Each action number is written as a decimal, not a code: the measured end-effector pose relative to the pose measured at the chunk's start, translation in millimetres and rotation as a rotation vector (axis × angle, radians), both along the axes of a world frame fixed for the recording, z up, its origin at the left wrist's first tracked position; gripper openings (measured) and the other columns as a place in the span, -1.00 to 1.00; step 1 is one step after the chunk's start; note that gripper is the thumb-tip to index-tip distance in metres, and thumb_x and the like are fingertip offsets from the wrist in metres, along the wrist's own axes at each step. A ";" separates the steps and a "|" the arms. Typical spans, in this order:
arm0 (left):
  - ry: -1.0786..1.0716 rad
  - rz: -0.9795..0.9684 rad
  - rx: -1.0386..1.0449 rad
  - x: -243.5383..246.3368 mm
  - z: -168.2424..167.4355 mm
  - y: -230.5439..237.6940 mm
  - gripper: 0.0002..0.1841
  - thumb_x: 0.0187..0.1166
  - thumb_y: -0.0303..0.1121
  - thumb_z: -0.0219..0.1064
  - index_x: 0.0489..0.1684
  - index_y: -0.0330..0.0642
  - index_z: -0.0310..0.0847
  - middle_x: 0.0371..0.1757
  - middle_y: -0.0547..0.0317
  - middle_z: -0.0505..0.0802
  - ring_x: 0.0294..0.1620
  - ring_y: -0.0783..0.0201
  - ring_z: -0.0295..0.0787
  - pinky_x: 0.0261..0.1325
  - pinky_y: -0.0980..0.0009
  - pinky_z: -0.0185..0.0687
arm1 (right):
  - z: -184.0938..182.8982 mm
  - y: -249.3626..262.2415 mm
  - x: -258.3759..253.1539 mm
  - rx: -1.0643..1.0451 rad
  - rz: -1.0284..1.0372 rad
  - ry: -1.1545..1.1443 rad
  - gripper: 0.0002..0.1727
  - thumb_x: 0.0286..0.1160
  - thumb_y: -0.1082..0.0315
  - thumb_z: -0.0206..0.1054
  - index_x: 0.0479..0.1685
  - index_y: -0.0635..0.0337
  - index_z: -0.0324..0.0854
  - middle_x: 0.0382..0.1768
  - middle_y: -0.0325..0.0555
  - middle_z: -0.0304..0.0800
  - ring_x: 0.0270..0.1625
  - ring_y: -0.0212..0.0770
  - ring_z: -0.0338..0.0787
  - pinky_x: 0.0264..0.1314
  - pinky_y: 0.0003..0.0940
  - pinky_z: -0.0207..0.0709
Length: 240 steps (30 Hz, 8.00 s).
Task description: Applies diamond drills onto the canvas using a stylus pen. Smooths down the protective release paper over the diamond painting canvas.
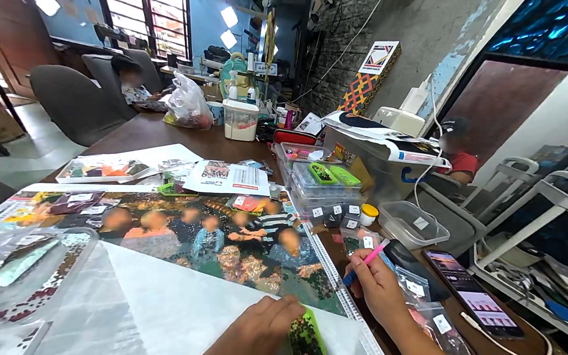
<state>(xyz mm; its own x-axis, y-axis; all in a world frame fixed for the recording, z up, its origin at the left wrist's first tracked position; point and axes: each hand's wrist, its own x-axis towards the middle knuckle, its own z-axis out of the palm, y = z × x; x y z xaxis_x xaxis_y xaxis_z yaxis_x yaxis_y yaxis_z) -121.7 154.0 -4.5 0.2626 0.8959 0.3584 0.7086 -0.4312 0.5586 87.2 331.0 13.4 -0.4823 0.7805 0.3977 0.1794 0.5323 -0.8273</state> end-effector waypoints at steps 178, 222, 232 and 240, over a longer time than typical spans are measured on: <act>0.112 -0.002 0.033 1.1 -1.7 0.4 -0.19 0.38 0.16 0.49 0.38 -0.45 0.62 0.49 -0.37 0.65 0.24 -0.28 0.73 0.23 -0.05 0.66 | -3.9 -12.8 -4.0 0.373 0.129 -0.016 -0.61 0.85 0.08 0.01 -0.13 0.21 0.56 -0.43 -0.30 0.71 -0.52 -0.63 0.59 -0.48 -0.70 0.51; 0.092 -0.010 -0.008 1.7 0.8 1.0 -0.26 0.39 0.12 0.50 0.42 -0.31 0.65 0.50 -0.35 0.64 0.27 -0.30 0.71 0.23 -0.10 0.64 | -8.5 -32.2 -16.2 0.360 0.420 -0.065 -0.63 0.88 0.09 0.00 -0.09 0.22 0.52 -0.41 -0.17 0.65 -0.45 -0.57 0.60 -0.37 -0.72 0.51; 0.053 -0.021 -0.029 0.8 0.9 0.3 -0.30 0.40 0.08 0.51 0.43 -0.24 0.65 0.53 -0.41 0.60 0.29 -0.33 0.68 0.26 -0.13 0.61 | -7.7 -31.9 -16.3 0.240 0.388 -0.005 -0.61 0.87 0.06 0.02 -0.11 0.20 0.53 -0.42 -0.25 0.69 -0.47 -0.62 0.61 -0.40 -0.72 0.53; -0.009 -0.037 -0.077 0.5 5.6 -1.4 -0.29 0.35 0.03 0.58 0.45 -0.23 0.64 0.57 -0.46 0.55 0.34 -0.38 0.64 0.30 -0.19 0.57 | 1.1 -37.1 -15.5 -0.049 0.285 0.083 -0.81 0.81 0.30 0.05 -0.13 0.15 0.50 -0.39 -0.39 0.75 -0.51 -0.61 0.64 -0.47 -0.67 0.57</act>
<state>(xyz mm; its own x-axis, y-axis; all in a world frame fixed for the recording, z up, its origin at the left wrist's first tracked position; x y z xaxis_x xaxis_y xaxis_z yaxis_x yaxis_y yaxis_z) -121.1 152.6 1.0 0.2933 0.9106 0.2911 0.6878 -0.4125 0.5973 71.7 293.9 14.5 -0.6523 0.6378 0.4096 -0.0405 0.5103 -0.8591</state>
